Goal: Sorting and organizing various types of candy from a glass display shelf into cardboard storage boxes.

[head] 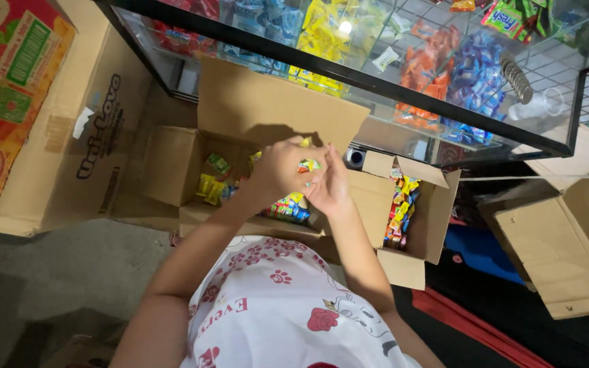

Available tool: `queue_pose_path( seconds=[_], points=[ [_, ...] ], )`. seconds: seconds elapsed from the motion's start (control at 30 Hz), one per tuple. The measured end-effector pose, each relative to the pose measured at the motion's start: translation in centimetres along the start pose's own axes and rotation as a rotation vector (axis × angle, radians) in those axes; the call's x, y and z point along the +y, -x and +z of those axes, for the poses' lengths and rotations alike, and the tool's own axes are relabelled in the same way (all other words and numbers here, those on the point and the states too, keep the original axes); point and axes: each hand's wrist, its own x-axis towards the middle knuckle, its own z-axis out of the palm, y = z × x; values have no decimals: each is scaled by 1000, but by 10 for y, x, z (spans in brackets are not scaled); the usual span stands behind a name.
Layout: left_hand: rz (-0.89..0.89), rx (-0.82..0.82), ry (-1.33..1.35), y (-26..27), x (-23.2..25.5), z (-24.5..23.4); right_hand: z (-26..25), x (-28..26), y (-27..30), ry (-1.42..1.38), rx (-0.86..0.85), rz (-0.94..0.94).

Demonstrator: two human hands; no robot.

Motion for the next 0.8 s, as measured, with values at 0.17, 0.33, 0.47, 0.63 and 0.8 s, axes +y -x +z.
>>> queue_pose_path(
  seconds=[0.17,0.33,0.47,0.63,0.8],
  points=[
    [152,14,-39,2,-2,5,-28,0,0,-86,-177,-17],
    [189,-52,-93,6,12,1,-32,-4,7,-86,-167,-84],
    [260,-57,-116,10,24,-3,-12,-9,14,81,46,-160],
    [212,-63,153,8,38,-16,-30,-30,37,392,-14,-255],
    [191,-84,515,8,18,-11,-10,-69,65,707,-65,-314]
  ],
)
